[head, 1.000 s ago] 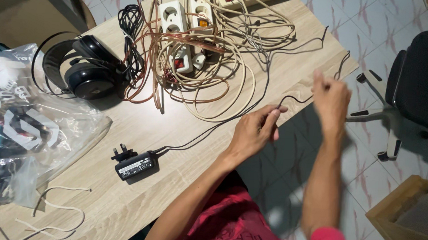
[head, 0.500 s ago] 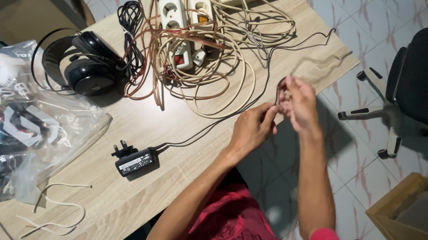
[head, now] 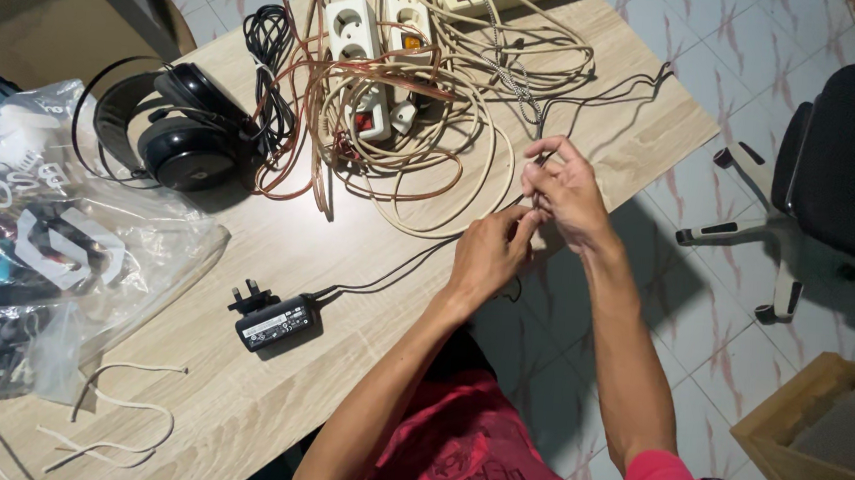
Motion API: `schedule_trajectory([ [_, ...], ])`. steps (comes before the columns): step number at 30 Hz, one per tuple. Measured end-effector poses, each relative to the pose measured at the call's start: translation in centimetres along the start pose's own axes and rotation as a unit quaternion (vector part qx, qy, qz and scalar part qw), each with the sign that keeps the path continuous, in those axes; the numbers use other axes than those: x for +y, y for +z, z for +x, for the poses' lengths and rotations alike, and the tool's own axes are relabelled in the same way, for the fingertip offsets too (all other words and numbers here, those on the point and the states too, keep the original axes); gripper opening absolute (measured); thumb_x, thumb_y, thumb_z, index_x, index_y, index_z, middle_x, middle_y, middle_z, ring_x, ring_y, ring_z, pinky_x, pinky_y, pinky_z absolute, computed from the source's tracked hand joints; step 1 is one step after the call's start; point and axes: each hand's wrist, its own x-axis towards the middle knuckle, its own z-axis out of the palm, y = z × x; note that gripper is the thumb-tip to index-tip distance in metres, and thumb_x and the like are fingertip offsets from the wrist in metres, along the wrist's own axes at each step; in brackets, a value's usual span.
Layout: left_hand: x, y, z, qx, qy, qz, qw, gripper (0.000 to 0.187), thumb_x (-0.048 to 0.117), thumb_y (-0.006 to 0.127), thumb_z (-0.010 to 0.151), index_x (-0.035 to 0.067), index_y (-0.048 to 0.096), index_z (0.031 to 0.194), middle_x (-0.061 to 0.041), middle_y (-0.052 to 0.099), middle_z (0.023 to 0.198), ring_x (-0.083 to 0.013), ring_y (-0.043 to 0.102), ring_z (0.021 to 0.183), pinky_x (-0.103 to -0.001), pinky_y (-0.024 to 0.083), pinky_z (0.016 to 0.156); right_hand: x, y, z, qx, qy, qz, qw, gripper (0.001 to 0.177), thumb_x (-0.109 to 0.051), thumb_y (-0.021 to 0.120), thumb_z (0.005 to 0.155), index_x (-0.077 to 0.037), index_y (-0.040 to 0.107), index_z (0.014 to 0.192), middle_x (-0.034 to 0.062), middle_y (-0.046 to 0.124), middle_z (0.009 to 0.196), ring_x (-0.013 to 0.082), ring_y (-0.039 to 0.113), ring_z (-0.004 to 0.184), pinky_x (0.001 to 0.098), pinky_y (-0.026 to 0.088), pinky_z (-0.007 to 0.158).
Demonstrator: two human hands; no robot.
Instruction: The person untangles a black power adapter cable and a pair of wired earphones on a wooden table. They coil the earphone cable neatly and place it into a clear plastic bag. The person then picks up a pair of black over-ear headphones and places them into the same bag before handling another tangled cable.
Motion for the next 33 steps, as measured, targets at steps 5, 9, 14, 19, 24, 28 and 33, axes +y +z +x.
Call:
schedule_trajectory([
  [5,-0.9,-1.2,-2.2,-0.14,-0.006,-0.007,0.99,0.043,0.04,0.046,0.106,0.013,0.078,0.097,-0.004,0.072,0.064,-0.019,0.072,0.063,-0.036,0.054,0.067,0.1,-5.9,4.2,0.079,-0.054,0.081,0.992,0.027,0.0,0.064,0.098,-0.013,0.052,0.119,0.002,0.062,0.083,0.0035,0.047,0.056,0.0174,0.029,0.044],
  [9,-0.3,-3.1,-4.4,-0.181,0.012,-0.034,0.983,0.04,0.038,0.046,0.106,0.012,0.077,0.102,-0.003,0.069,0.061,-0.0166,0.069,0.06,-0.035,0.053,0.062,-1.5,-9.0,7.4,0.161,-0.114,0.067,0.978,0.023,-0.019,0.06,0.106,-0.014,0.048,0.125,0.0112,0.069,0.088,0.0095,0.054,0.054,0.0225,0.042,0.047],
  [14,1.2,-4.2,-2.7,-0.047,0.019,-0.085,0.995,0.038,0.032,0.046,0.109,0.007,0.074,0.103,-0.003,0.061,0.054,-0.0117,0.061,0.048,-0.03,0.049,0.051,-1.7,-4.0,2.4,0.24,-0.115,-0.323,0.908,0.047,-0.029,0.064,0.105,-0.015,0.04,0.143,0.0074,0.068,0.107,0.0161,0.067,0.064,0.03,0.051,0.052],
  [19,2.0,-5.4,-0.2,-0.027,-0.027,-0.212,0.976,0.04,0.031,0.044,0.109,0.003,0.072,0.107,-0.002,0.062,0.054,-0.0067,0.05,0.039,-0.026,0.04,0.039,1.4,-1.1,-3.5,0.025,-0.076,-0.329,0.941,0.025,-0.018,0.064,0.101,-0.005,0.066,0.123,0.006,0.068,0.09,0.0145,0.063,0.075,0.0309,0.053,0.071],
  [24,1.0,-5.1,1.1,0.028,0.049,-0.219,0.974,0.04,0.032,0.048,0.11,-0.001,0.071,0.117,-0.005,0.07,0.072,-0.009,0.06,0.061,-0.026,0.049,0.057,3.3,2.9,-4.9,-0.307,0.027,-0.282,0.908,0.019,-0.009,0.057,0.094,-0.001,0.073,0.1,-0.0001,0.072,0.082,0.0079,0.065,0.075,0.0263,0.056,0.069],
  [28,-2.3,-4.4,0.6,-0.003,0.076,-0.19,0.979,0.041,0.032,0.054,0.108,0.0,0.061,0.134,-0.006,0.074,0.092,-0.0117,0.068,0.084,-0.027,0.056,0.077,2.4,3.2,-3.2,-0.182,0.002,-0.147,0.972,0.023,-0.015,0.055,0.101,-0.001,0.065,0.087,0.0036,0.064,0.073,0.0091,0.059,0.063,0.0244,0.045,0.054],
  [33,-6.7,-5.1,-3.0,-0.236,0.007,-0.243,0.941,0.036,0.029,0.051,0.111,0.002,0.064,0.13,-0.001,0.074,0.1,-0.0073,0.069,0.093,-0.025,0.055,0.086,0.7,1.5,1.6,-0.021,-0.039,0.175,0.984,0.028,-0.034,0.053,0.112,-0.014,0.059,0.093,-0.0014,0.059,0.077,0.006,0.051,0.063,0.0202,0.041,0.055],
])
